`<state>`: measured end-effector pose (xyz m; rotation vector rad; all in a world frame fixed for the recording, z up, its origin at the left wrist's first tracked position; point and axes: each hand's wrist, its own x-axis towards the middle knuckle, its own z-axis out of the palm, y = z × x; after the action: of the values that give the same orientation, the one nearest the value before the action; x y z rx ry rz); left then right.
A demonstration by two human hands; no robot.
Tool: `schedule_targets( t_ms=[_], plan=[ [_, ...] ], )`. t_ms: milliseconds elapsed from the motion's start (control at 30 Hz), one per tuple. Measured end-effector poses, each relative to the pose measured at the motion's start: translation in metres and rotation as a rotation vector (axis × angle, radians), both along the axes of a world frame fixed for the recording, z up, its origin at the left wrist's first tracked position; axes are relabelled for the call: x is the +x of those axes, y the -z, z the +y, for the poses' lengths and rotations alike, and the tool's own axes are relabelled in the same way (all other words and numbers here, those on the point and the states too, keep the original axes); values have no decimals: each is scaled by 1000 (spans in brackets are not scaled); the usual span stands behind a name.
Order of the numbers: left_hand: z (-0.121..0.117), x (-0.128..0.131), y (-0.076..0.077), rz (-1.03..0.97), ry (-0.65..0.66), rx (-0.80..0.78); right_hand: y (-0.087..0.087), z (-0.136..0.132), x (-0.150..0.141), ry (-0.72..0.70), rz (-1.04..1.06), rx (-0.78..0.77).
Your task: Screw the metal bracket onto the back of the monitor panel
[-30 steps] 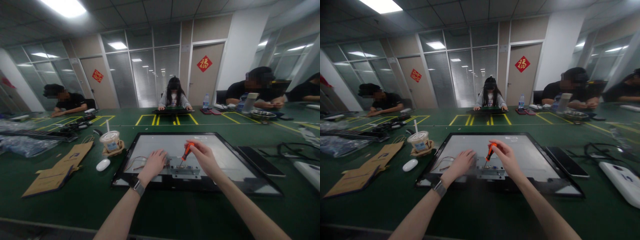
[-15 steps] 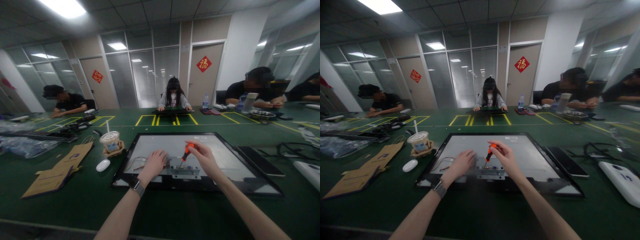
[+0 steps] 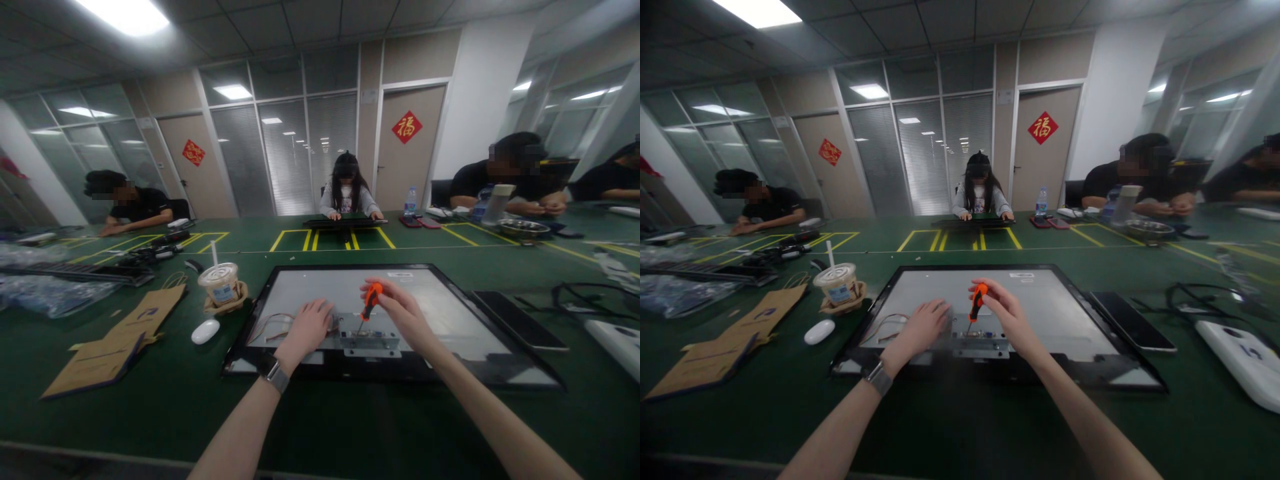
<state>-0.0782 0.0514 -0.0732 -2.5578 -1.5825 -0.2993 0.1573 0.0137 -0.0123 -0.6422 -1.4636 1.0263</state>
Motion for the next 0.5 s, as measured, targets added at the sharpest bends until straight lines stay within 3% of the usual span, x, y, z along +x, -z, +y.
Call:
schedule_targets(
  t_ms=[133,500],
  plan=[
    [0,-1,2,-17,-8,-6,-2,-1,1,105,-22,-2],
    [0,0,1,-34,-8,-31,-2,0,2,76,-43,63]
  ],
)
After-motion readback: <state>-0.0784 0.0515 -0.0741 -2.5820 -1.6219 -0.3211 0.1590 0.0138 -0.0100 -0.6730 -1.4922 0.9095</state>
